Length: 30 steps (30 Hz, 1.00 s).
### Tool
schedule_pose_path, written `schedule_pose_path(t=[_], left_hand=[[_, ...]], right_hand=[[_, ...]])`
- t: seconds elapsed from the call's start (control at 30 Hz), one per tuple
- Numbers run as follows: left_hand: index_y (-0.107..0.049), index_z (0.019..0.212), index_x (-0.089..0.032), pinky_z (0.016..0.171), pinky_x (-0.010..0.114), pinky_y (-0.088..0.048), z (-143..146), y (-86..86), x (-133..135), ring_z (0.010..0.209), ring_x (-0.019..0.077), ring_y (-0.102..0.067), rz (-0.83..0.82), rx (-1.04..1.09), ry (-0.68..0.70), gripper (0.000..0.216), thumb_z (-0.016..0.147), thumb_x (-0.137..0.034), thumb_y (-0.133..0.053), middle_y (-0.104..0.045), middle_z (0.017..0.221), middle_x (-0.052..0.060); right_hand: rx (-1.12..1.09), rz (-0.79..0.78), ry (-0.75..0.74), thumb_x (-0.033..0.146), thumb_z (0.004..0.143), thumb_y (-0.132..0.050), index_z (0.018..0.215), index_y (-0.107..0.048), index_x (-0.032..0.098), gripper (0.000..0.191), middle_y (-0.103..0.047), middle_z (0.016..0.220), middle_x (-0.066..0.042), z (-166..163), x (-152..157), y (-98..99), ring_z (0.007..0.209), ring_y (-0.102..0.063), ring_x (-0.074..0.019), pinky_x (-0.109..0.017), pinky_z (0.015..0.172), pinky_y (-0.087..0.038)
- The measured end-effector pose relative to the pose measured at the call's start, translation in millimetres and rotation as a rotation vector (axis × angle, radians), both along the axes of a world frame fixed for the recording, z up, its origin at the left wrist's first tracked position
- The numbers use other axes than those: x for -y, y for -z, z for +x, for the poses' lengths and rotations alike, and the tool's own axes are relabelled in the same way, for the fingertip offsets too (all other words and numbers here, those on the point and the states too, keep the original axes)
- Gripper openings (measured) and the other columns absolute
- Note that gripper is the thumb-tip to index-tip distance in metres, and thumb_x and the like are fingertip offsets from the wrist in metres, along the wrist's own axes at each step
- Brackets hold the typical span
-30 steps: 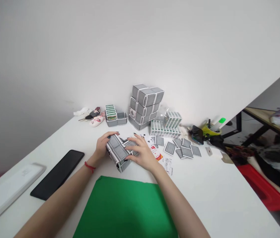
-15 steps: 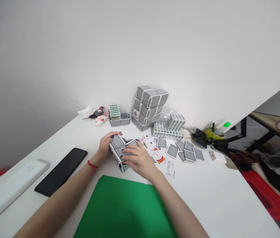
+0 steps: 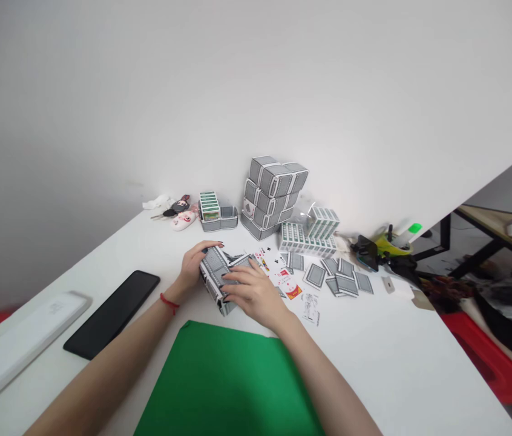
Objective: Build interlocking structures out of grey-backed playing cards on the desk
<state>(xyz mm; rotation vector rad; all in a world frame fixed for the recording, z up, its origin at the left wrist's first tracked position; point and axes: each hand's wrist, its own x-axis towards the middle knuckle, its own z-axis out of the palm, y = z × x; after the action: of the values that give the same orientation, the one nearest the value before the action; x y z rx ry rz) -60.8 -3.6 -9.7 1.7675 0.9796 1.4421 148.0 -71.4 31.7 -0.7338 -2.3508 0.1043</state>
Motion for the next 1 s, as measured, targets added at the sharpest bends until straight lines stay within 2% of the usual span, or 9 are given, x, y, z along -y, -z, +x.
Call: schedule_pose_path(t=[0.23, 0.47, 0.83, 1.0], left_hand=[[-0.064, 0.096, -0.015, 0.093, 0.037, -0.041, -1, 1.8, -1, 0.101, 0.0202, -0.056, 0.001, 0.003, 0.007, 0.034, 0.078, -0.017, -0.034, -0.065, 0.105, 0.008], [-0.064, 0.096, -0.015, 0.093, 0.037, -0.041, -1, 3.2, -1, 0.101, 0.0205, -0.056, 0.014, 0.000, 0.002, 0.034, 0.078, -0.017, -0.035, -0.065, 0.105, 0.008], [-0.064, 0.096, -0.015, 0.092, 0.037, -0.041, -1, 2.7, 0, 0.101, 0.0207, -0.057, 0.023, -0.002, 0.005, 0.034, 0.078, -0.017, -0.035, -0.065, 0.105, 0.008], [-0.064, 0.094, -0.014, 0.091, 0.037, -0.042, 1, 1.6, 1, 0.099, 0.0204, -0.057, 0.016, 0.022, 0.001, 0.034, 0.077, -0.017, -0.035, -0.065, 0.104, 0.009]], right_hand=[[0.034, 0.007, 0.030, 0.030, 0.083, -0.058, 0.095, -0.066, 0.023, 0.016, -0.066, 0.107, -0.006, -6, 7, -4.7, 0.109, -0.055, -0.0198, -0.050, 0.104, -0.029], [0.109, -0.052, 0.045, 0.027, 0.083, -0.058, 0.098, -0.065, 0.025, 0.017, -0.065, 0.111, -0.005, -9, 12, -8.1, 0.112, -0.053, -0.0208, -0.053, 0.104, -0.028], [0.051, -0.102, 0.082, 0.031, 0.083, -0.057, 0.099, -0.065, 0.024, 0.019, -0.064, 0.111, -0.006, -13, 16, -8.0, 0.112, -0.053, -0.0217, -0.054, 0.107, -0.023], [0.040, -0.093, 0.118, 0.032, 0.082, -0.057, 0.106, -0.062, 0.023, 0.026, -0.063, 0.112, -0.008, -17, 18, -7.8, 0.115, -0.051, -0.0232, -0.055, 0.105, -0.026]])
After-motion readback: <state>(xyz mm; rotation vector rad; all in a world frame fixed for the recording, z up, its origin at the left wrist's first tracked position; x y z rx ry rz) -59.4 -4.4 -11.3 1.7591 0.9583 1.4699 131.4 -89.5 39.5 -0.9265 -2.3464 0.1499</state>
